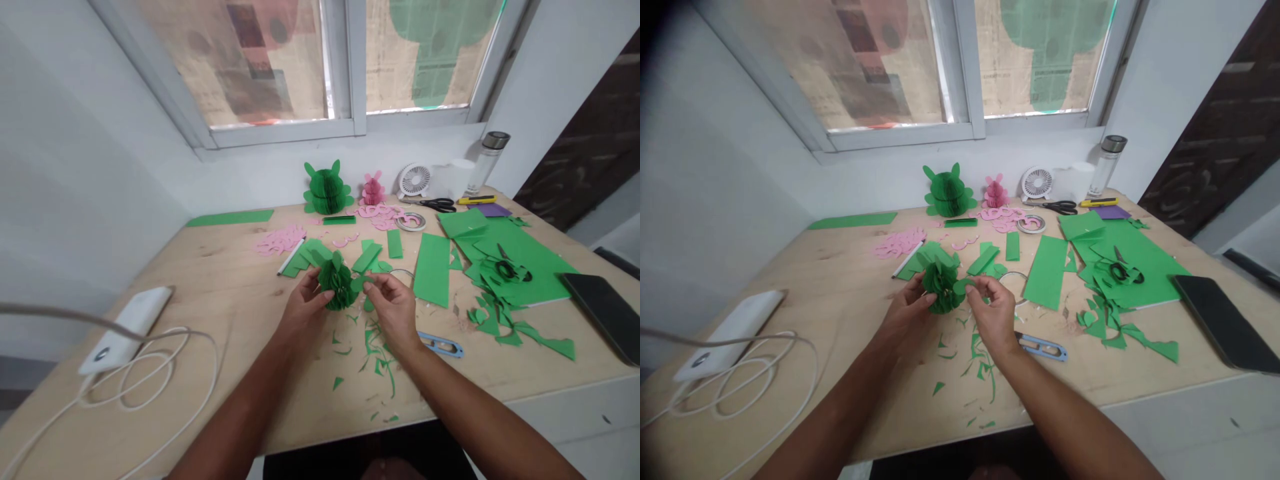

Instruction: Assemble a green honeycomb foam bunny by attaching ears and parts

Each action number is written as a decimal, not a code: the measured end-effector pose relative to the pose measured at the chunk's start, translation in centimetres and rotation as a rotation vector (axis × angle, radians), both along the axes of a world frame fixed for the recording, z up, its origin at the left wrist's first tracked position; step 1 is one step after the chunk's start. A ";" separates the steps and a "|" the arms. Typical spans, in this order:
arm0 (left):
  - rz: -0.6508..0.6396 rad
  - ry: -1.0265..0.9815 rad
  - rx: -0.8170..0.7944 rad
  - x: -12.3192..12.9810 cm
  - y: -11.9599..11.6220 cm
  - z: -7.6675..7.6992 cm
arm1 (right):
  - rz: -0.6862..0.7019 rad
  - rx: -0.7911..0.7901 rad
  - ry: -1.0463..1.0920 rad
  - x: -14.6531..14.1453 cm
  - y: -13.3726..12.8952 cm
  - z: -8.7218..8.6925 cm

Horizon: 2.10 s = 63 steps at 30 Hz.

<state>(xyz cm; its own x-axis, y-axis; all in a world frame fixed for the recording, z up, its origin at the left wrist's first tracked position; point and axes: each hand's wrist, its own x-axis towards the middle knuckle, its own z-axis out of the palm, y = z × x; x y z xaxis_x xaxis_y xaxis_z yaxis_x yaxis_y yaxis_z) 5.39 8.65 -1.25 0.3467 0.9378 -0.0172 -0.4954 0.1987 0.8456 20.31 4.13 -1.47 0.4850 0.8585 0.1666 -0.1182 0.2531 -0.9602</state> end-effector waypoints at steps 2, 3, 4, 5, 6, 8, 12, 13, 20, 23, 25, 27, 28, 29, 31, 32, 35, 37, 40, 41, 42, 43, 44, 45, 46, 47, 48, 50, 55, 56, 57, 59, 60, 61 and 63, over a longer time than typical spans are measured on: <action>0.006 -0.011 -0.006 0.0 0.0 0.0 | -0.016 -0.001 0.001 0.1 0.0 0.1; 0.006 -0.019 -0.006 -0.1 0.0 0.1 | -0.024 -0.002 0.001 0.1 0.0 0.1; 0.003 -0.027 -0.003 -0.1 0.0 0.1 | -0.028 -0.001 -0.001 0.1 0.0 0.2; -0.001 -0.033 0.001 -0.1 0.0 0.1 | -0.030 -0.001 -0.001 0.2 0.0 0.2; -0.006 -0.038 0.005 -0.1 0.0 0.1 | -0.029 0.000 0.000 0.2 0.0 0.3; -0.008 -0.040 0.009 -0.2 0.0 0.2 | -0.028 0.004 -0.005 0.2 0.0 0.3; -0.003 -0.026 -0.007 -0.1 -0.2 0.5 | -0.053 0.003 -0.067 0.1 -0.1 0.5; -0.003 -0.020 -0.013 -0.1 -0.2 0.6 | -0.061 0.000 -0.086 0.1 -0.2 0.6; 0.029 0.005 -0.019 0.1 -0.5 0.7 | -0.114 0.029 -0.207 -0.2 -0.9 1.7; 0.038 0.015 -0.008 0.2 -0.5 0.6 | -0.123 0.036 -0.241 -0.1 -1.0 1.8; 0.036 0.023 0.007 0.3 -0.5 0.5 | -0.122 0.043 -0.261 -0.1 -1.0 1.8; 0.032 0.038 0.028 0.4 -0.5 0.5 | -0.129 0.049 -0.271 -0.1 -1.0 1.8; 0.031 0.046 0.040 0.4 -0.5 0.5 | -0.137 0.051 -0.271 -0.1 -1.0 1.9; 0.031 0.053 0.051 0.5 -0.5 0.4 | -0.146 0.049 -0.272 -0.1 -1.0 1.8; 0.030 0.071 0.069 0.5 -0.5 0.3 | -0.159 0.046 -0.278 -0.1 -1.0 1.8; 0.032 0.083 0.078 0.5 -0.5 0.2 | -0.159 0.045 -0.285 -0.1 -1.0 1.7; 0.041 0.118 0.094 0.5 -0.4 0.0 | -0.131 0.047 -0.306 -0.1 -0.9 1.3; 0.044 0.116 0.093 0.5 -0.4 -0.1 | -0.117 0.045 -0.319 -0.1 -0.9 1.1; 0.045 0.081 0.082 0.6 -0.4 -0.1 | -0.106 0.035 -0.324 -0.2 -0.8 0.9; 0.047 0.071 0.078 0.6 -0.5 0.0 | -0.100 0.031 -0.322 -0.3 -0.8 0.8; 0.051 0.064 0.075 0.6 -0.5 0.1 | -0.094 0.028 -0.321 -0.3 -0.8 0.9; 0.053 0.059 0.072 0.7 -0.6 0.2 | -0.090 0.025 -0.321 -0.3 -0.8 0.9; 0.052 0.056 0.068 0.7 -0.6 0.2 | -0.086 0.022 -0.321 -0.4 -0.8 0.9; 0.049 0.054 0.066 0.7 -0.7 0.3 | -0.082 0.020 -0.320 -0.4 -0.8 0.9; 0.042 0.053 0.063 0.7 -0.7 0.3 | -0.079 0.019 -0.318 -0.4 -0.8 0.9; 0.032 0.053 0.061 0.7 -0.7 0.3 | -0.075 0.018 -0.315 -0.4 -0.8 0.9; 0.019 0.053 0.059 0.7 -0.7 0.2 | -0.073 0.018 -0.310 -0.4 -0.8 0.9; -0.008 0.049 0.058 0.7 -0.7 0.0 | -0.069 0.017 -0.299 -0.4 -0.7 0.9; -0.064 0.081 0.068 0.6 -0.6 -0.2 | -0.053 0.004 -0.267 -0.4 -0.6 0.9; -0.076 0.100 0.072 0.5 -0.6 -0.2 | -0.047 0.002 -0.257 -0.4 -0.6 0.9; -0.086 0.120 0.077 0.5 -0.6 -0.1 | -0.040 0.002 -0.248 -0.4 -0.6 0.8; -0.102 0.159 0.092 0.4 -0.5 -0.1 | -0.027 0.002 -0.234 -0.4 -0.6 0.8; -0.110 0.173 0.102 0.3 -0.5 -0.2 | -0.022 0.003 -0.227 -0.4 -0.6 0.7; -0.117 0.182 0.109 0.3 -0.4 -0.2 | -0.019 0.005 -0.222 -0.4 -0.6 0.7; -0.129 0.184 0.116 0.2 -0.3 -0.4 | -0.007 0.007 -0.216 -0.5 -0.5 0.7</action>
<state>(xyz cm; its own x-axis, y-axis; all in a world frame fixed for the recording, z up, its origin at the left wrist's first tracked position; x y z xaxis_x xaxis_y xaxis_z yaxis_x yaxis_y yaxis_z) 5.60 8.33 -1.69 0.4644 0.8855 0.0140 -0.3075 0.1464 0.9402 19.86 3.58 -0.82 0.4432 0.8537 0.2735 0.0915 0.2604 -0.9612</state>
